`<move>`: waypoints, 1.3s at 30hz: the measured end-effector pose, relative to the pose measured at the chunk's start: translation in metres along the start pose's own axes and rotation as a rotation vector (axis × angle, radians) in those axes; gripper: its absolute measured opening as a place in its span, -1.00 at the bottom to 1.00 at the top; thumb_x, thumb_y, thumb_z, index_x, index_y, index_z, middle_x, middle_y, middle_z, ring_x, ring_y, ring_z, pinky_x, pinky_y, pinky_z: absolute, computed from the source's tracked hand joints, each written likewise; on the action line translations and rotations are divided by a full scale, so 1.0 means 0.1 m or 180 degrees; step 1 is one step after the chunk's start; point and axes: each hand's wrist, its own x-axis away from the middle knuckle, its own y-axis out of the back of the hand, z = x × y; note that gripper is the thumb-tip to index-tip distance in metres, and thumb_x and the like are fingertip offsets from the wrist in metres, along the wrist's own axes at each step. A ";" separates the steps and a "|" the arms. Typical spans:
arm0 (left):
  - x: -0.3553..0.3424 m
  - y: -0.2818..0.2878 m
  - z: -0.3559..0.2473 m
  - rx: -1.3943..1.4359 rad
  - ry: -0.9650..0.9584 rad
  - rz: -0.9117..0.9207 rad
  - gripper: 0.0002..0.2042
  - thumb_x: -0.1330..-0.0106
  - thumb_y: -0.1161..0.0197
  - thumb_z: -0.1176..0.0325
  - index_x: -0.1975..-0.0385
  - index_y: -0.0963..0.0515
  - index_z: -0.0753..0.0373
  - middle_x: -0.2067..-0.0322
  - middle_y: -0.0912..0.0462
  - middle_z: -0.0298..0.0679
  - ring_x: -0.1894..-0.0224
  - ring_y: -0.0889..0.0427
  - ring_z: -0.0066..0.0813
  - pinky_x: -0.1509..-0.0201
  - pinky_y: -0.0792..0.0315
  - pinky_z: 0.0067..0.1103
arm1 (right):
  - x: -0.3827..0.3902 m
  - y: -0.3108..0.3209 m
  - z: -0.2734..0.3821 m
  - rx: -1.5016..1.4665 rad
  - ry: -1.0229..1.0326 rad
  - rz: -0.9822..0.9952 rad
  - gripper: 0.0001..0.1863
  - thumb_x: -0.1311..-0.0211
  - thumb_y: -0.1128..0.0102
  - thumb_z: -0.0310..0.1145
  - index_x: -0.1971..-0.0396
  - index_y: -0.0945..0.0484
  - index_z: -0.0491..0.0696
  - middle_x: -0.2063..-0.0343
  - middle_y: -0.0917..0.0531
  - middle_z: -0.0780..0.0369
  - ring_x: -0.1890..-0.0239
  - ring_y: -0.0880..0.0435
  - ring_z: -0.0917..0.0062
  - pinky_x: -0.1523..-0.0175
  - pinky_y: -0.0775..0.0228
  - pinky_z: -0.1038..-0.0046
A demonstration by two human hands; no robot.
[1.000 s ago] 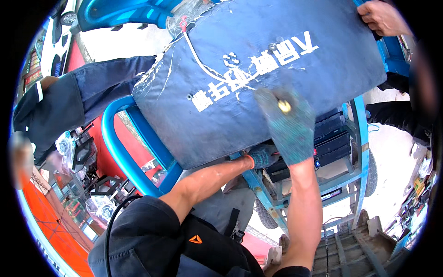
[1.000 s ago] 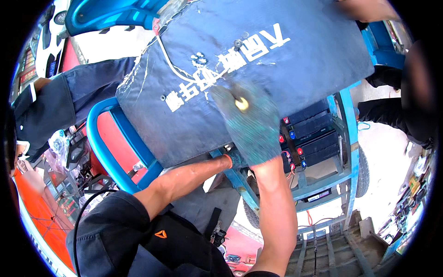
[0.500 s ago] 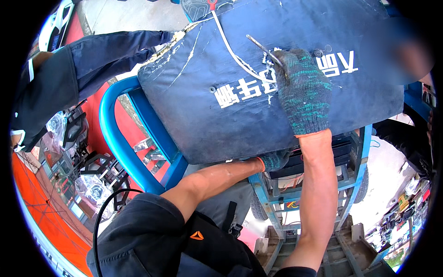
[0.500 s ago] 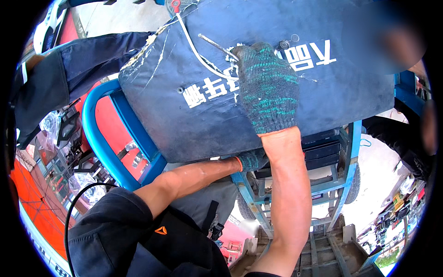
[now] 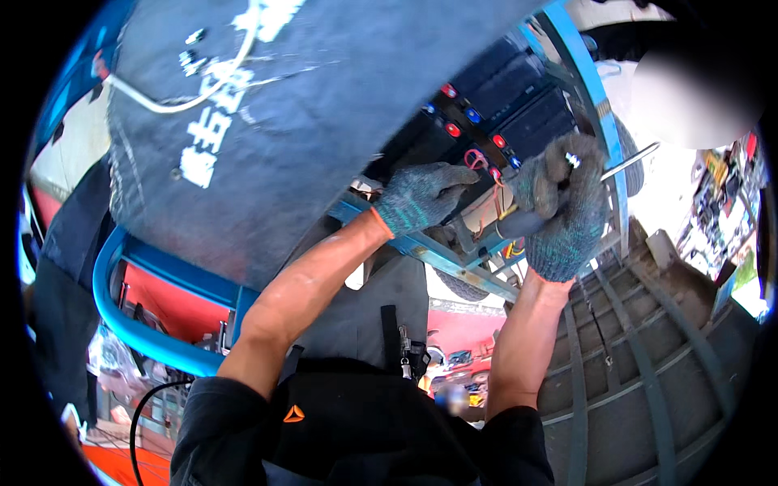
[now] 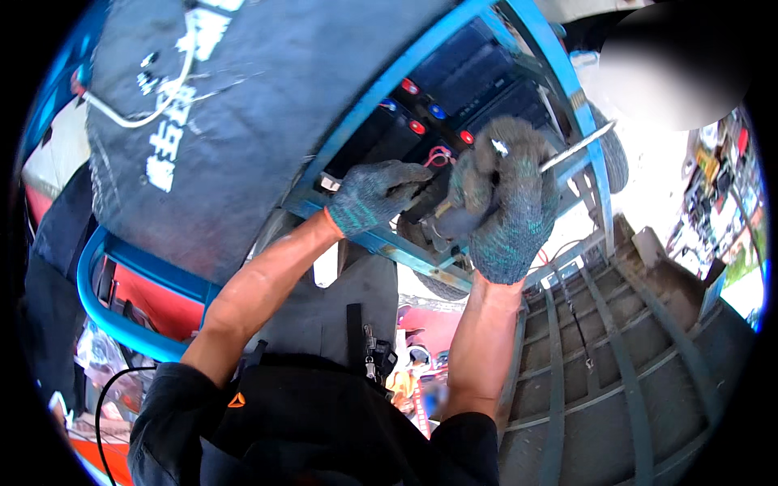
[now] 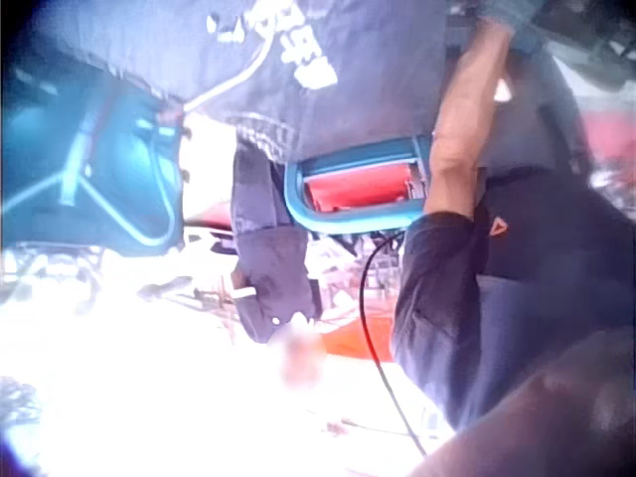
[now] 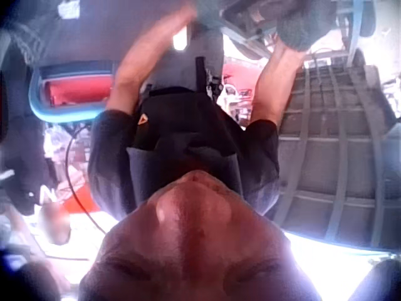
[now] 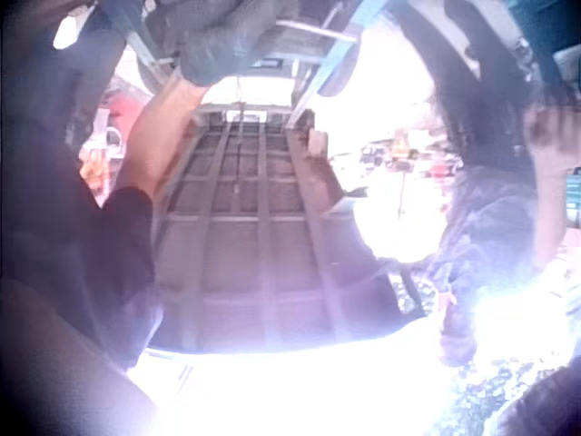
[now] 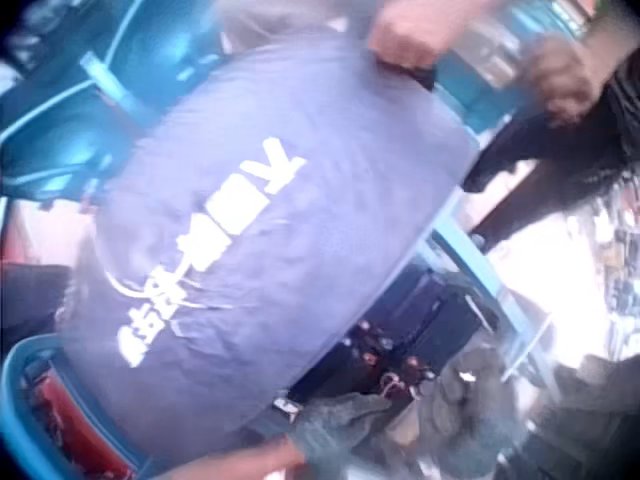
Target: The person uses a screwdriver to tighten and adjust electrical connections on a series of batteries installed in a blue three-wheeled vehicle. After securing the connections, the person closes the battery compartment cover and moves around the workshop area.
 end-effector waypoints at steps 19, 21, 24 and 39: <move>-0.44 -0.66 0.15 0.1171 0.1333 0.0363 -0.76 -0.49 -0.25 0.40 -0.07 -0.60 0.31 0.20 -0.72 -0.24 0.14 -0.68 -0.57 0.06 -0.59 -0.58 | 0.46 1.37 -1.05 0.0424 -0.0458 -0.1162 -0.68 -0.32 -0.37 -0.51 -0.06 -0.71 -0.12 0.22 -0.81 0.18 0.49 -0.65 0.66 0.41 -0.48 0.61; -0.40 -0.74 0.15 0.0866 0.1678 0.0119 -0.73 -0.49 -0.25 0.41 -0.11 -0.58 0.32 0.23 -0.72 -0.26 0.17 -0.67 -0.59 0.08 -0.59 -0.58 | 0.42 1.38 -1.05 0.0779 -0.0598 -0.0941 -0.66 -0.27 -0.41 -0.51 -0.05 -0.71 -0.13 0.18 -0.81 0.20 0.35 -0.71 0.62 0.26 -0.58 0.57; -0.37 -0.80 0.29 0.0138 0.1214 0.0196 -0.67 -0.47 -0.26 0.43 -0.18 -0.55 0.31 0.22 -0.72 -0.24 0.18 -0.66 -0.62 0.11 -0.58 -0.61 | 0.33 1.47 -1.42 0.0999 -0.0483 -0.0594 -0.69 -0.25 -0.44 -0.46 0.01 -0.73 -0.13 0.14 -0.80 0.24 0.17 -0.75 0.59 0.05 -0.63 0.52; -0.38 -0.85 0.60 -0.0254 0.1104 0.0060 -0.63 -0.39 -0.36 0.41 -0.17 -0.55 0.29 0.06 -0.76 -0.06 0.03 -0.76 -0.34 -0.09 -0.62 -0.45 | 0.07 1.46 -1.85 0.1324 -0.0346 -0.0350 -0.81 -0.25 -0.44 -0.44 0.15 -0.77 -0.10 0.22 -0.81 0.22 0.18 -0.77 0.51 0.01 -0.62 0.46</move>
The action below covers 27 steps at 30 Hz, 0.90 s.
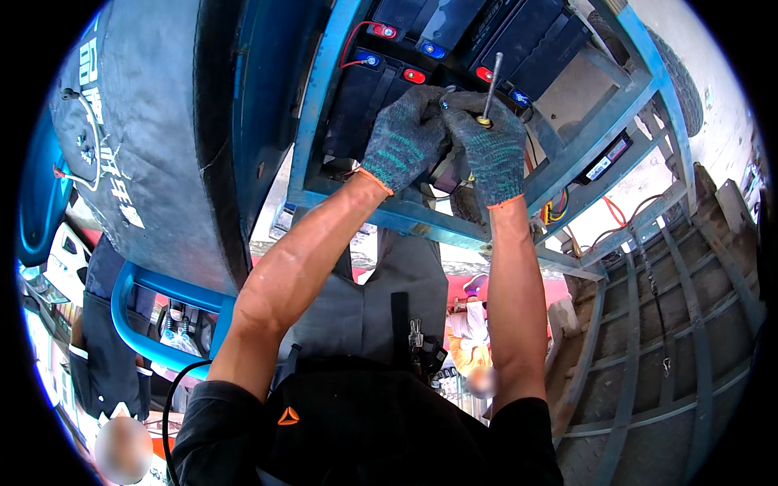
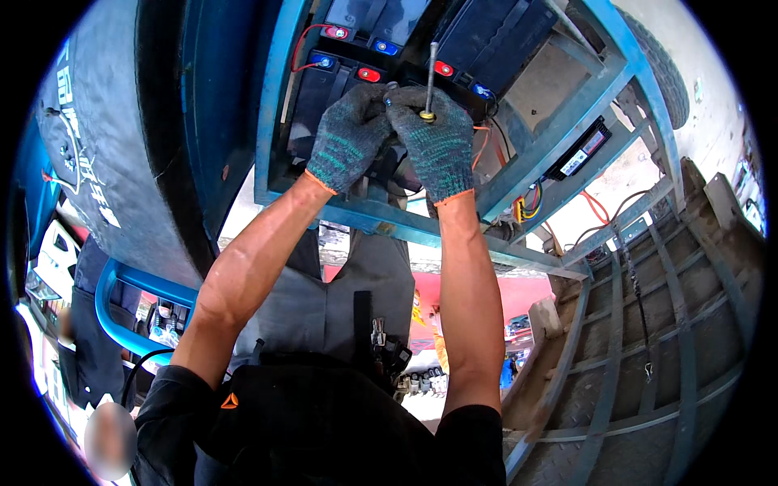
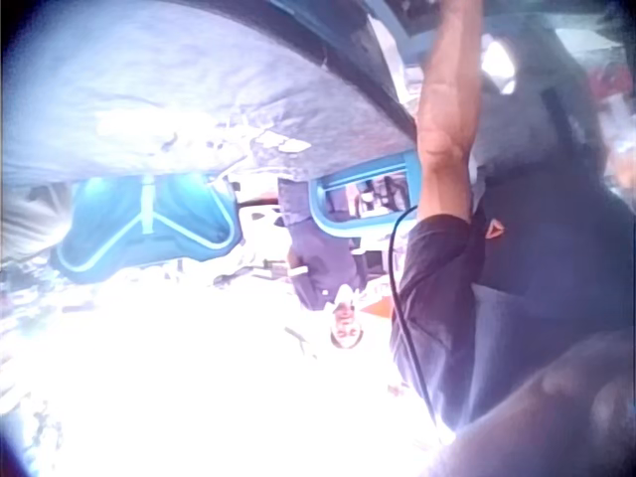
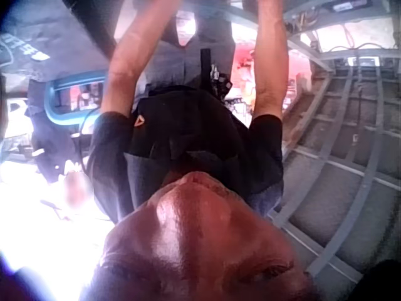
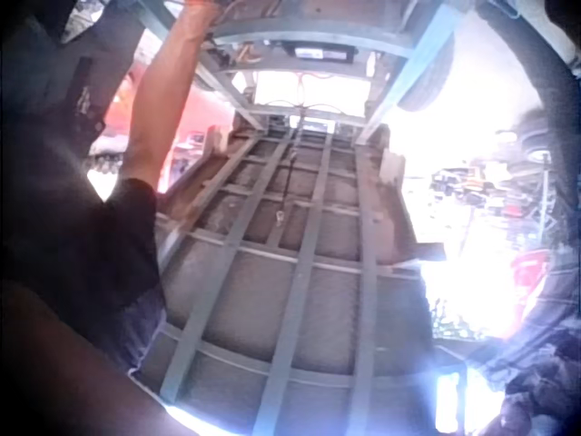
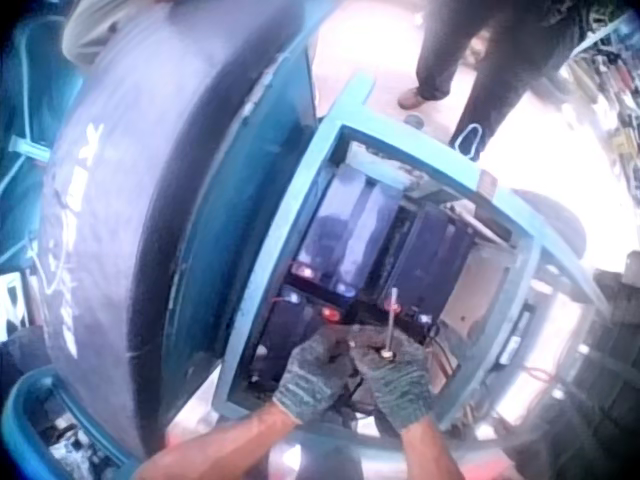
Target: The person uses a screwdriver to tighten and adjust electrical connections on a series of batteries installed in a blue three-wheeled vehicle. After securing the connections, the person closes the battery compartment cover and moves around the workshop area.
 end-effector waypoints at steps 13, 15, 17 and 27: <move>0.05 0.02 0.03 -0.0494 -0.0402 -0.0143 -0.58 -0.31 -0.38 0.43 -0.18 -0.58 0.20 0.02 -0.74 0.00 -0.01 -0.77 -0.10 -0.07 -0.66 -0.38 | 0.04 -0.05 0.03 -0.0508 -0.0773 -0.0067 -0.83 -0.26 -0.43 -0.42 0.16 -0.74 -0.09 0.35 -0.76 0.29 0.33 -0.73 0.60 0.26 -0.60 0.57; 0.07 -0.01 0.02 -0.0425 -0.0470 -0.0197 -0.59 -0.31 -0.38 0.45 -0.18 -0.58 0.20 0.03 -0.74 0.01 0.00 -0.78 -0.10 -0.06 -0.66 -0.38 | 0.04 -0.06 -0.04 0.0248 -0.0115 -0.0136 -0.82 -0.27 -0.43 -0.42 0.15 -0.73 -0.09 0.32 -0.76 0.28 0.32 -0.73 0.61 0.26 -0.60 0.56; 0.06 -0.03 0.02 -0.0619 -0.0574 -0.0278 -0.59 -0.31 -0.38 0.46 -0.18 -0.58 0.20 0.04 -0.74 0.01 0.01 -0.78 -0.10 -0.04 -0.67 -0.38 | 0.05 -0.07 -0.05 0.0296 -0.0016 -0.0180 -0.80 -0.27 -0.43 -0.43 0.12 -0.73 -0.09 0.30 -0.76 0.27 0.31 -0.73 0.61 0.25 -0.61 0.56; 0.06 0.09 -0.02 -0.0387 -0.0519 0.0188 -0.62 -0.39 -0.31 0.44 -0.21 -0.57 0.26 0.04 -0.73 0.06 0.04 -0.79 -0.14 -0.01 -0.65 -0.44 | 0.08 -0.04 -0.10 -0.0642 -0.0674 -0.0167 -0.70 -0.24 -0.45 -0.47 0.02 -0.71 -0.10 0.20 -0.77 0.24 0.25 -0.75 0.59 0.14 -0.67 0.55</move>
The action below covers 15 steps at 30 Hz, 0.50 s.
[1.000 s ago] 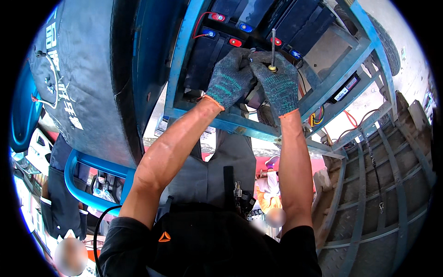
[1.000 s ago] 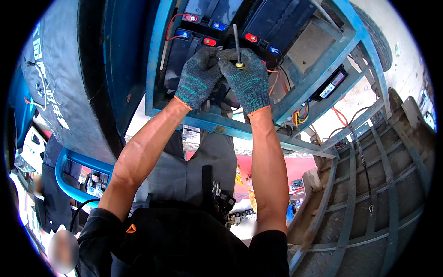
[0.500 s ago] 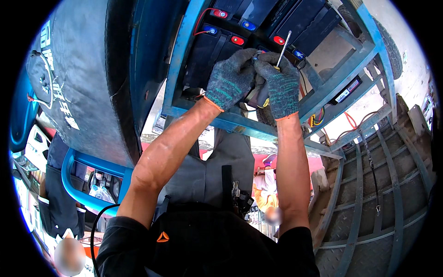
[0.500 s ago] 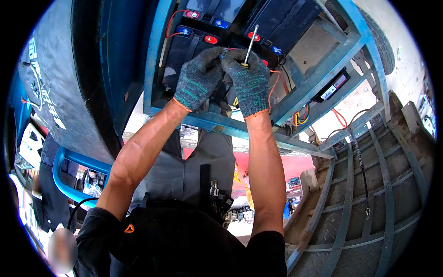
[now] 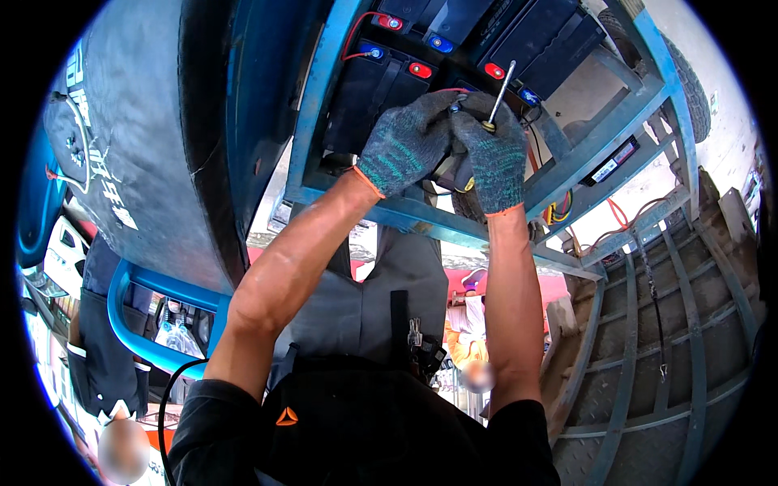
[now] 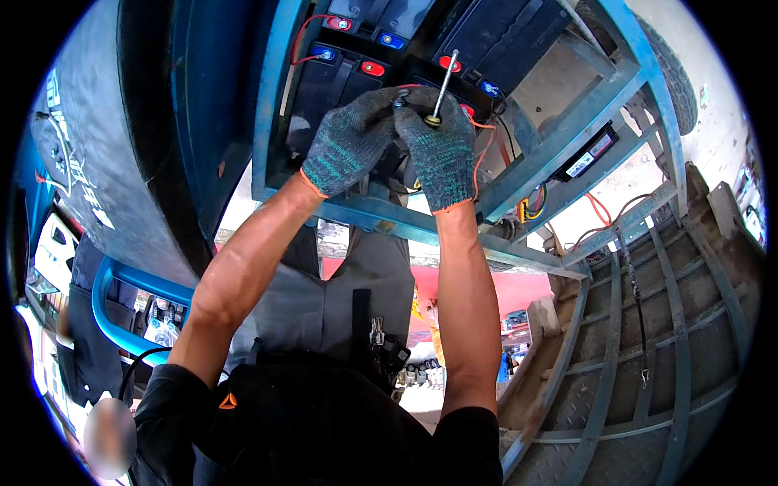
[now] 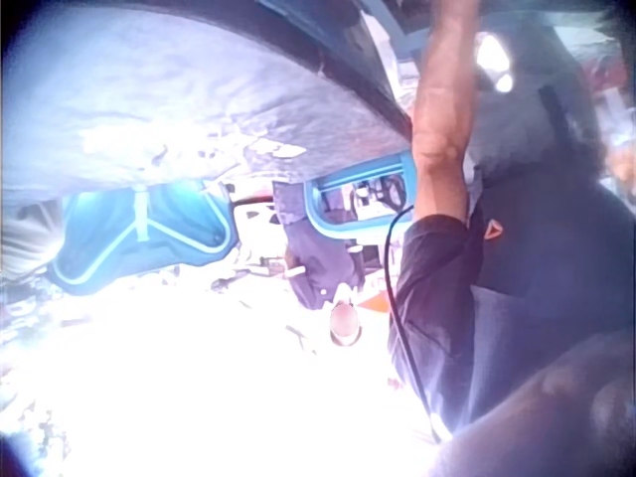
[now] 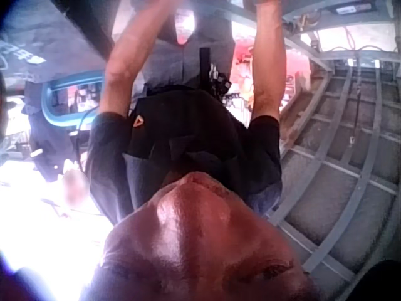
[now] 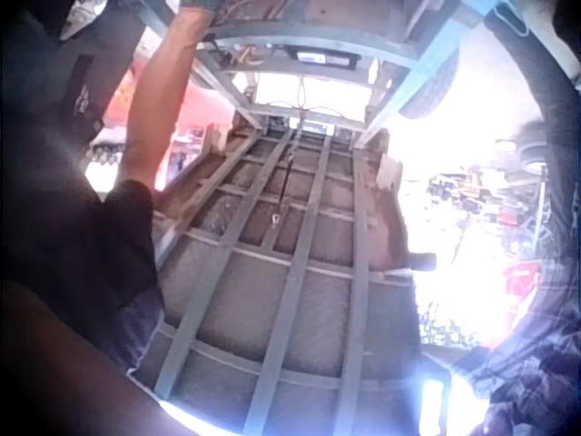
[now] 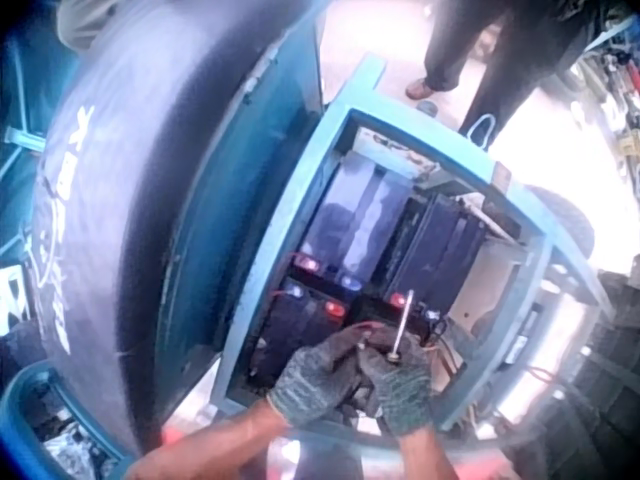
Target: The person uses a screwdriver to tighten and adjust electrical connections on a series of batteries installed in a blue three-wheeled vehicle. After securing the connections, the person closes the battery compartment cover and moves around the workshop area.
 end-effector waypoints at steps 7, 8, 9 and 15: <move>-0.05 0.17 0.04 0.0880 0.0568 0.0539 -0.63 -0.47 -0.29 0.34 -0.20 -0.58 0.34 0.07 -0.76 -0.11 0.11 -0.76 -0.43 -0.02 -0.63 -0.52 | 0.02 0.08 0.10 -0.0096 -0.0250 0.0156 -0.79 -0.25 -0.41 -0.49 0.11 -0.74 -0.11 0.31 -0.76 0.27 0.36 -0.70 0.65 0.28 -0.58 0.62; -0.06 0.22 0.05 0.0857 0.0574 0.0620 -0.63 -0.47 -0.29 0.34 -0.20 -0.59 0.34 0.07 -0.76 -0.14 0.10 -0.75 -0.46 -0.02 -0.64 -0.53 | 0.01 0.09 0.11 -0.0081 -0.0290 0.0248 -0.80 -0.26 -0.40 -0.50 0.11 -0.75 -0.11 0.32 -0.76 0.27 0.37 -0.69 0.65 0.29 -0.57 0.62; -0.08 0.25 0.07 0.0832 0.0581 0.0701 -0.64 -0.47 -0.29 0.34 -0.20 -0.59 0.35 0.07 -0.76 -0.17 0.09 -0.75 -0.50 -0.03 -0.64 -0.54 | 0.00 0.11 0.12 -0.0066 -0.0330 0.0340 -0.80 -0.26 -0.40 -0.50 0.12 -0.75 -0.11 0.33 -0.75 0.28 0.39 -0.69 0.66 0.30 -0.55 0.62; -0.08 0.23 0.25 0.1110 0.0858 0.0690 -0.67 -0.46 -0.30 0.32 -0.12 -0.65 0.33 0.08 -0.76 -0.17 0.08 -0.74 -0.50 0.00 -0.69 -0.51 | -0.12 0.22 -0.01 0.0795 0.0352 0.0777 -0.79 -0.28 -0.40 -0.45 0.10 -0.76 -0.08 0.30 -0.77 0.27 0.38 -0.68 0.65 0.30 -0.55 0.60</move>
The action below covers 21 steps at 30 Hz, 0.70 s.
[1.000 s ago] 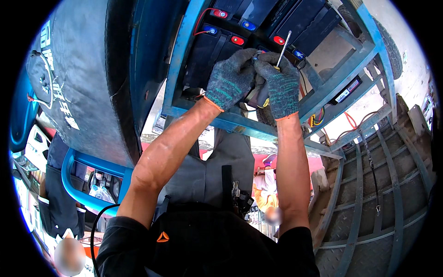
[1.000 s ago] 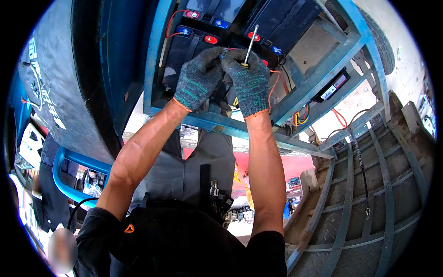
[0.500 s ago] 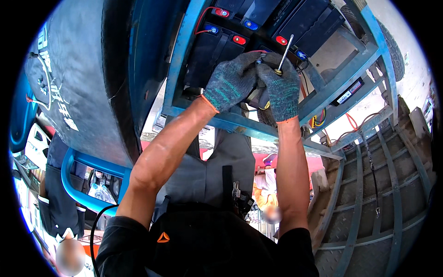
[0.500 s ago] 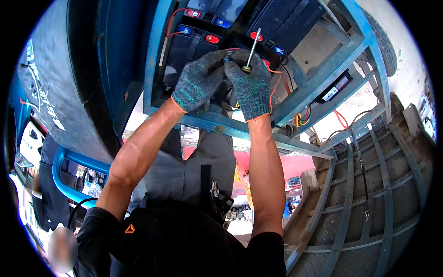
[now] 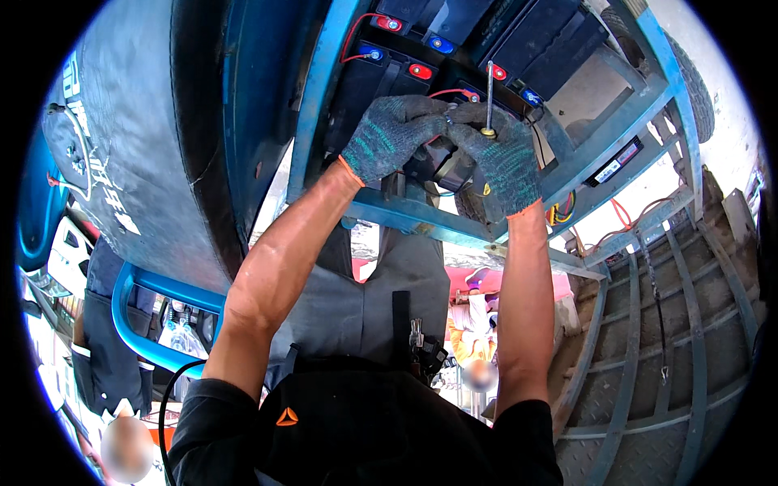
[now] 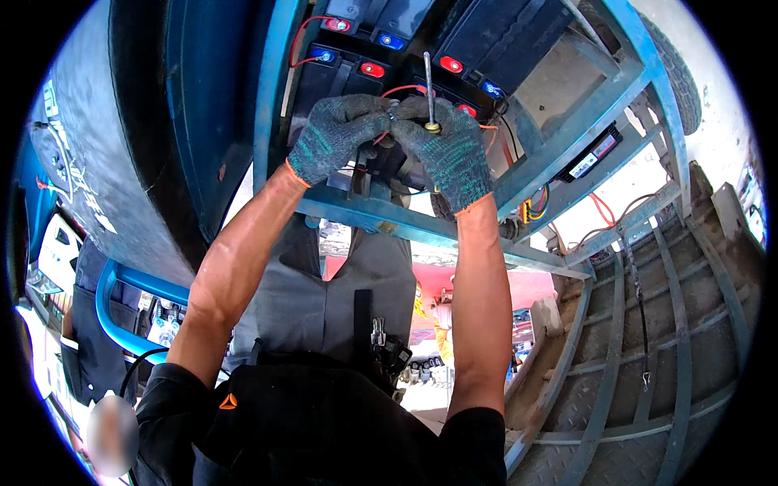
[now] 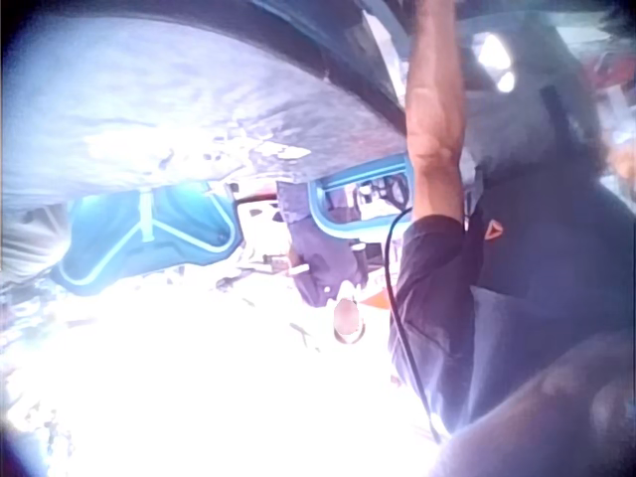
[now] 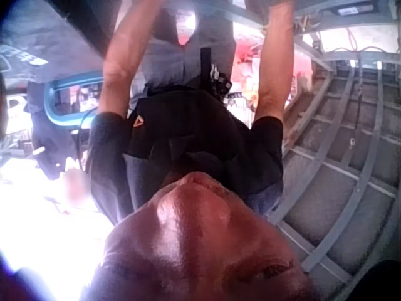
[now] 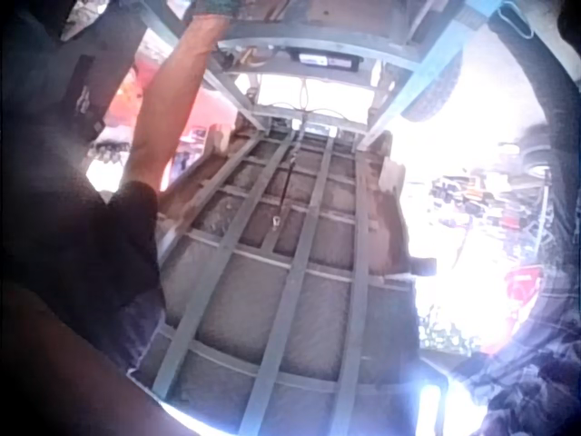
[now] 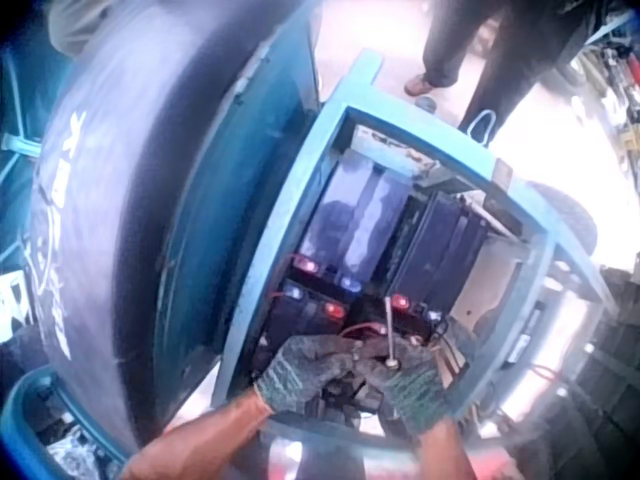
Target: The person uses a screwdriver to tighten and adjust electrical connections on a series of batteries installed in a blue three-wheeled vehicle. After securing the connections, the person closes the battery compartment cover and moves around the workshop area.
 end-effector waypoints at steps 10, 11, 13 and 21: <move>-0.08 -0.04 0.01 0.0902 0.0539 -0.0566 -0.74 -0.45 -0.30 0.29 -0.02 -0.71 0.27 0.17 -0.80 -0.24 0.24 -0.77 -0.53 0.28 -0.65 -0.62 | 0.11 -0.01 0.48 -0.0699 -0.0741 -0.0224 -0.59 -0.26 -0.42 -0.46 -0.12 -0.64 -0.10 0.20 -0.77 0.23 0.24 -0.71 0.62 0.18 -0.61 0.55; -0.11 -0.01 0.06 0.1048 0.0558 -0.0584 -0.73 -0.46 -0.31 0.28 -0.03 -0.71 0.27 0.17 -0.80 -0.26 0.26 -0.77 -0.55 0.31 -0.64 -0.64 | 0.18 0.05 0.76 -0.1031 -0.0829 -0.0101 -0.52 -0.29 -0.36 -0.51 -0.22 -0.55 -0.11 0.17 -0.75 0.22 0.23 -0.71 0.59 0.16 -0.61 0.53; -0.09 0.02 0.17 0.1149 0.0492 -0.0657 -0.71 -0.46 -0.32 0.26 -0.07 -0.69 0.26 0.18 -0.81 -0.24 0.27 -0.78 -0.55 0.33 -0.65 -0.64 | 0.37 0.03 1.00 -0.1296 -0.0687 -0.0282 -0.42 -0.29 -0.38 -0.47 -0.32 -0.47 -0.10 0.17 -0.72 0.21 0.24 -0.69 0.56 0.13 -0.60 0.50; -0.16 0.06 0.19 0.1135 0.0349 -0.0707 -0.68 -0.46 -0.33 0.25 -0.12 -0.67 0.24 0.15 -0.80 -0.23 0.26 -0.79 -0.54 0.36 -0.63 -0.66 | 1.01 0.00 0.42 0.1460 0.0316 -0.0332 -0.40 -0.42 -0.30 -0.26 -0.38 -0.40 -0.14 -0.14 -0.63 0.06 -0.09 -0.66 0.38 -0.21 -0.52 0.35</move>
